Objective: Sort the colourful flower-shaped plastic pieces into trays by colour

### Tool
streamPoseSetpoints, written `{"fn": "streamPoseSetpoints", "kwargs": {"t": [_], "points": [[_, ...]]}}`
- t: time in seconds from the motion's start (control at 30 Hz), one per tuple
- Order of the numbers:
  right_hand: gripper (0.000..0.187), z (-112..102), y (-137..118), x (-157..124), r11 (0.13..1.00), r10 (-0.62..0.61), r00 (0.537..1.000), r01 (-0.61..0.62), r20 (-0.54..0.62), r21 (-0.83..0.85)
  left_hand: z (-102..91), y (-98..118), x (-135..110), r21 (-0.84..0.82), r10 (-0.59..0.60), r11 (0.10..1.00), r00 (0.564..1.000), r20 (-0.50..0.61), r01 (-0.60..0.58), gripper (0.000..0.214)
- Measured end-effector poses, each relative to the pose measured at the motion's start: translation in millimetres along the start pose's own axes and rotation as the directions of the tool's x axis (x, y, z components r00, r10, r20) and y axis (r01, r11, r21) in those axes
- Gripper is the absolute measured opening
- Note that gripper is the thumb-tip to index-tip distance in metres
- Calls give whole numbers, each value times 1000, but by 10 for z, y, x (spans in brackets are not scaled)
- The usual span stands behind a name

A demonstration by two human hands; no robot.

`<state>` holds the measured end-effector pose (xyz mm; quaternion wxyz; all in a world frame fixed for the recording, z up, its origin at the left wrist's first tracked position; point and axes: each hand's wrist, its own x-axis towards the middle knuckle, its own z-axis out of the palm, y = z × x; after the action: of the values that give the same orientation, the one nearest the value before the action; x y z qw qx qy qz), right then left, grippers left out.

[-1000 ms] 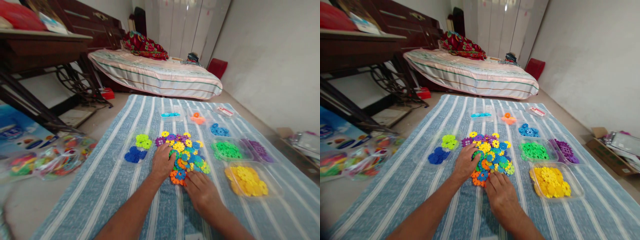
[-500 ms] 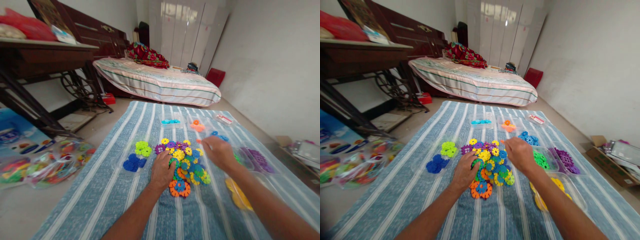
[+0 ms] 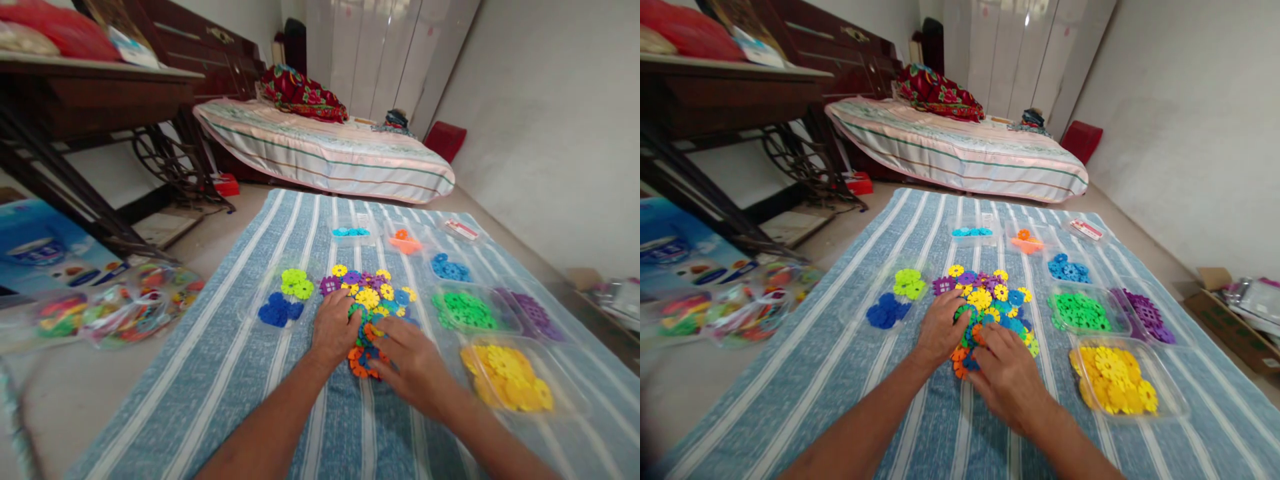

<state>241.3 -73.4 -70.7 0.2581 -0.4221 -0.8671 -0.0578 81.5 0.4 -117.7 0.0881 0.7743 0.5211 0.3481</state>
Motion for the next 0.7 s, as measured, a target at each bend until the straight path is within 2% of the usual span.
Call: {"fn": "streamPoseSetpoints", "kwargs": {"t": [0.1,0.27,0.37,0.47,0.53,0.6,0.7], "points": [[17,144,-206,-179,999,17,1000,-18,-26,-42,-1,12,3,1,-8,1000,1000,8,8,16],[20,351,-333,-147,993,-23,994,9,-110,-120,16,-6,11,-5,-3,1000,1000,13,3,14],[24,333,-348,-115,995,-39,986,24,-163,-95,26,-25,7,-20,-3,1000,1000,5,3,15],[21,191,-322,-109,998,61,972,-53,-226,40,36,-37,1,-19,1,1000,1000,0,-1,15],[17,76,-233,-76,979,158,962,-122,-225,164,41,-41,-1,-11,5,1000,1000,0,-5,14],[14,-27,-38,21,953,235,954,-188,-187,238,45,-44,0,-7,4,1000,1000,-5,-4,14],[18,-173,480,326,953,288,937,-261,-196,153,44,-51,5,-19,2,1000,1000,-15,-3,15]]}}
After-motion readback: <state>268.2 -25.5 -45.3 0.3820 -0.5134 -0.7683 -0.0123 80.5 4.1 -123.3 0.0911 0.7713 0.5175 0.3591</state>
